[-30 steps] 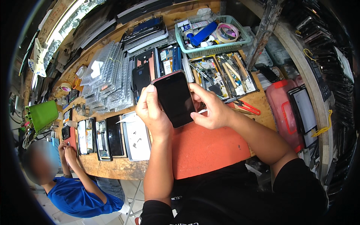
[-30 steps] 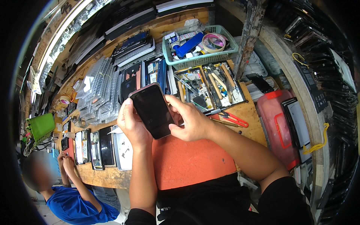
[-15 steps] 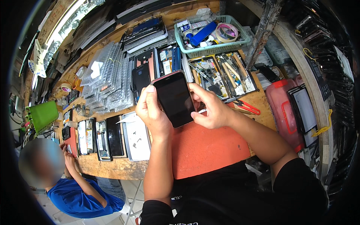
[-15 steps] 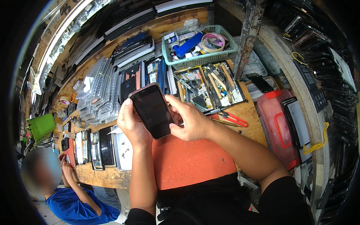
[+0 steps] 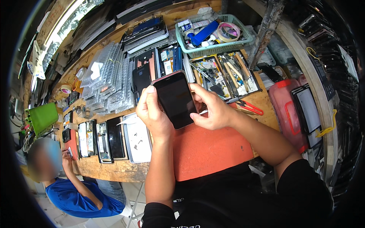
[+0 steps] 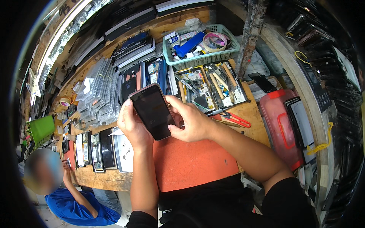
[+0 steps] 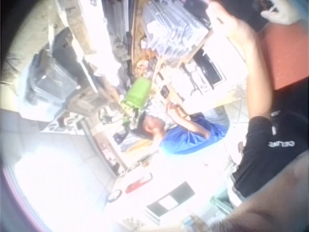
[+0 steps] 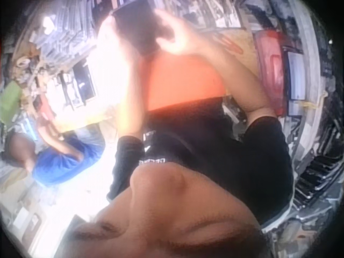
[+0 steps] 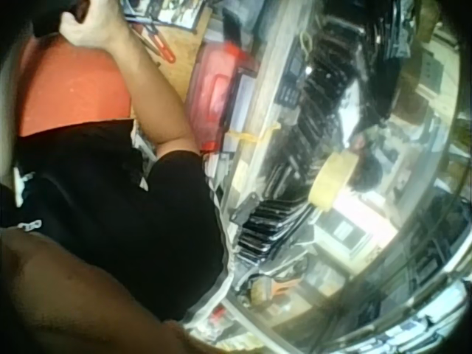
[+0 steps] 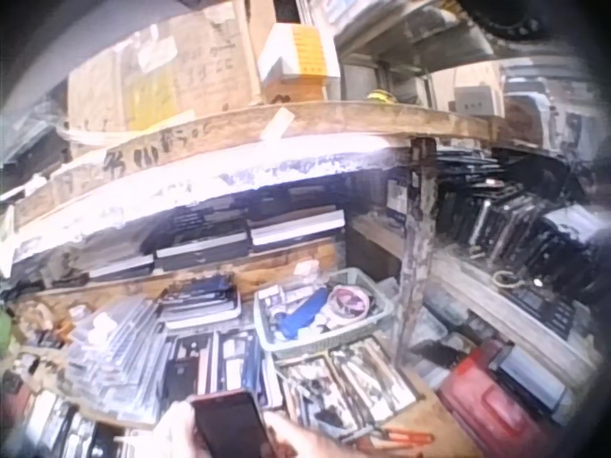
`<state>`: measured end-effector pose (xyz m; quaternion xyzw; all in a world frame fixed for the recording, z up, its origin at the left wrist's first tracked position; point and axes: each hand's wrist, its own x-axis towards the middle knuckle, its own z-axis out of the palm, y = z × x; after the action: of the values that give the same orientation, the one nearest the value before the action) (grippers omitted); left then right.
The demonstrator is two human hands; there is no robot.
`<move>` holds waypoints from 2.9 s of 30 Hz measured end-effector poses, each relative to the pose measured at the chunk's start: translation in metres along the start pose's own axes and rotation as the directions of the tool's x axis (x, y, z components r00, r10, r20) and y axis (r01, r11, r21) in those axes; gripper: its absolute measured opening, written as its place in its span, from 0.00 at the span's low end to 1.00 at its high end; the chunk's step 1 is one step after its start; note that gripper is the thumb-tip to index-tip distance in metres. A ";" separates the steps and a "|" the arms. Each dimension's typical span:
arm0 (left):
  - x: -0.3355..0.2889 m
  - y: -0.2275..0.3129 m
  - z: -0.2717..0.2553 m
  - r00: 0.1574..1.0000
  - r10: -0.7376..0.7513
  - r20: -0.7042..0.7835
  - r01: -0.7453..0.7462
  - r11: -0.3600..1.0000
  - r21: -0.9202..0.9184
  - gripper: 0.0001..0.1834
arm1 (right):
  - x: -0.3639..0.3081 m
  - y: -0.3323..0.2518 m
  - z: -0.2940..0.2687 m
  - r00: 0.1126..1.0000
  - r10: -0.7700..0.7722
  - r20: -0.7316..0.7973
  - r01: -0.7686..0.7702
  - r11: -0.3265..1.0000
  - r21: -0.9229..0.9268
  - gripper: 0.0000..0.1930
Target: The person holds a smartphone with both hands and repeatedly taps and swipes the screen while the display remains off. The person then places the phone on the table and walks to another area to interact with a machine.
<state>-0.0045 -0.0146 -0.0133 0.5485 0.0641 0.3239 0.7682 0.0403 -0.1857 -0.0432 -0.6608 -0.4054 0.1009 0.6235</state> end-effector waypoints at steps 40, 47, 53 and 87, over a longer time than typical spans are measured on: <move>-0.005 -0.002 0.006 1.000 -0.011 0.009 0.010 0.997 0.071 0.15 | 0.001 -0.006 -0.001 0.997 0.021 -0.073 -0.015 0.997 0.072 0.19; -0.004 -0.005 0.004 1.000 0.014 -0.003 -0.014 0.996 0.089 0.15 | 0.002 0.001 -0.001 0.995 0.033 -0.091 -0.027 0.998 0.058 0.14; -0.005 -0.005 0.003 1.000 -0.005 0.012 0.004 0.997 0.083 0.15 | 0.001 0.000 -0.001 0.994 0.040 -0.103 -0.035 0.998 0.043 0.13; -0.005 -0.005 0.002 1.000 -0.007 0.010 0.006 0.997 0.076 0.16 | 0.000 -0.001 -0.001 0.993 -0.014 -0.114 0.020 0.999 0.047 0.16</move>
<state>-0.0049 -0.0202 -0.0180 0.5787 0.0740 0.3160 0.7482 0.0402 -0.1867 -0.0419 -0.6469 -0.3724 0.0677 0.6620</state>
